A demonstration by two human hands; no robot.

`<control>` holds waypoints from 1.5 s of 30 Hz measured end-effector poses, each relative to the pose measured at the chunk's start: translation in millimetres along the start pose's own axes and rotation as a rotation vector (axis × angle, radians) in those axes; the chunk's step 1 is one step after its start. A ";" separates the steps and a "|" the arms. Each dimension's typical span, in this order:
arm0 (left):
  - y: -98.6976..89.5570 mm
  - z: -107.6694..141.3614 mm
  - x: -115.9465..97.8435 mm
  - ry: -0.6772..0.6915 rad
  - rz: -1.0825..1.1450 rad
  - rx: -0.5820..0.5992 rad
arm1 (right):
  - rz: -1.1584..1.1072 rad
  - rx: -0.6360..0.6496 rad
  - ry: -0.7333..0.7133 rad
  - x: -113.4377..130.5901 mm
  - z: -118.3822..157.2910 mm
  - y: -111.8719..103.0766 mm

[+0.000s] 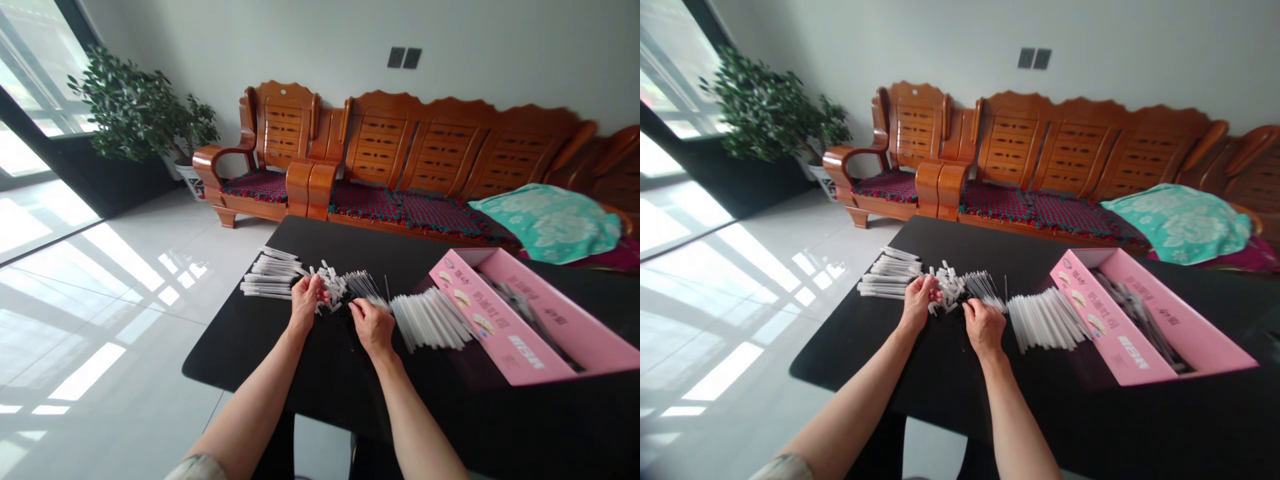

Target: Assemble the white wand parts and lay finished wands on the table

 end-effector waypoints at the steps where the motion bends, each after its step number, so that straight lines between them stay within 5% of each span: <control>1: 0.7 0.8 -0.1 -0.004 -0.002 0.003 | -0.010 -0.003 -0.001 2.1 -0.6 -0.3; 11: 7.0 5.3 0.9 0.000 -0.076 0.095 | -0.202 0.078 -0.046 10.0 0.7 4.2; 18: -24.1 -12.0 -12.0 0.127 0.039 -0.188 | -0.332 0.110 0.146 -9.7 -4.2 -8.3; 23: -38.7 -13.4 -20.3 0.205 0.072 -0.332 | -0.126 -0.062 0.248 -38.9 -4.4 -23.5; 28: -17.2 -9.1 -15.5 0.095 0.052 -0.071 | 0.185 -0.189 0.284 -58.6 -0.9 -33.4; 32: 2.0 1.1 -7.3 -0.038 0.042 0.146 | 0.185 -0.187 0.319 -53.9 -3.1 -35.9; 35: 16.0 13.7 -2.4 -0.091 0.004 0.313 | -0.108 -0.145 0.349 -35.5 -6.3 -30.7; 38: 26.2 25.7 1.0 -0.106 -0.058 0.436 | -0.516 0.086 0.369 -10.2 -7.5 -12.8; 45: 23.1 20.8 -7.1 -0.092 0.009 0.408 | -1.013 0.468 0.689 -0.4 5.4 11.6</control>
Point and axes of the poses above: each hand's wrist, its own z-axis away from the middle knuckle, its own y-axis out of the palm, x = y × z, the point moved 6 cm from there along -z, towards the middle knuckle, and after that the axes turned 8 degrees about -x, right-handed, at the moved point
